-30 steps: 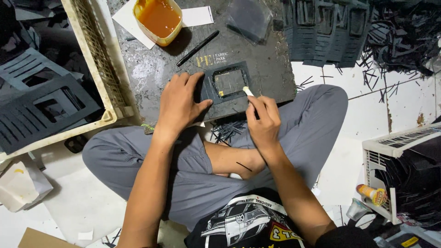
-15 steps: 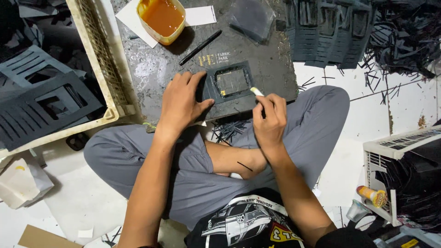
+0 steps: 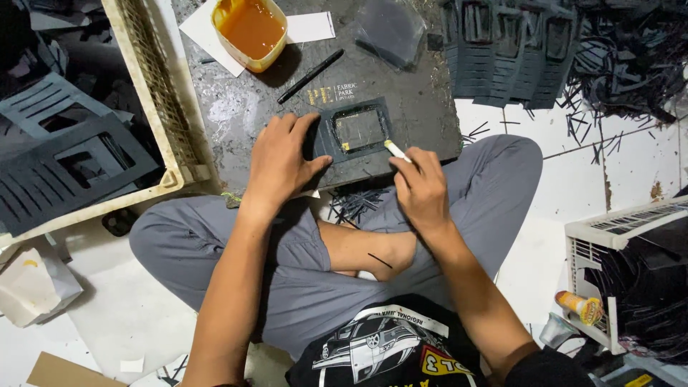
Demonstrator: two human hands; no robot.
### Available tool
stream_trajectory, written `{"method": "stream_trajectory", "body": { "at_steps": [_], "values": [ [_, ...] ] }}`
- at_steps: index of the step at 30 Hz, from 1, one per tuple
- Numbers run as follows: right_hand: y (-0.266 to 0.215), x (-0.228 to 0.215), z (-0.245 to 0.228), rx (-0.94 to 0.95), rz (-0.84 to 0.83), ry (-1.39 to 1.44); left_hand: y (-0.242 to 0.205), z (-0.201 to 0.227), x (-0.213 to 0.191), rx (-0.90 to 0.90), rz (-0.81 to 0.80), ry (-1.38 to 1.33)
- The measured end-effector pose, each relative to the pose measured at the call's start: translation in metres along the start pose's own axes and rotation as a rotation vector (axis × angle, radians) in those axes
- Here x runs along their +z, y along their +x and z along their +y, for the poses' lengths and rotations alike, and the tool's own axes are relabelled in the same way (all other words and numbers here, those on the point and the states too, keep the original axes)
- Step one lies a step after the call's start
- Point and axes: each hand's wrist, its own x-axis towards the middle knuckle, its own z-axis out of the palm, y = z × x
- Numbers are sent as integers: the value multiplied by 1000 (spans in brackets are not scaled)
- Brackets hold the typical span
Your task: The person sits cross-legged on the floor and applies glue with a glue stick along the inner edge of a dark cutout frame, then presses a mesh screen into the glued frame and adjusts it to fit, before placing the finished frame into a crate with similar frames.
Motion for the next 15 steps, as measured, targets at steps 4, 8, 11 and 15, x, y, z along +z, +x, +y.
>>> {"method": "stream_trajectory", "body": {
  "at_steps": [4, 8, 11, 15],
  "values": [
    [-3, -15, 18, -29, -74, -21, -1, -2, 1, 2, -2, 4],
    [5, -37, 25, 201, 43, -6, -3, -2, 4, -1, 0, 27],
    [5, -36, 44, 564, 142, 206, -3, -2, 1, 7, 7, 25],
    [-7, -13, 78, 804, 176, 389, -2, 3, -10, 14, -10, -39]
  ]
}}
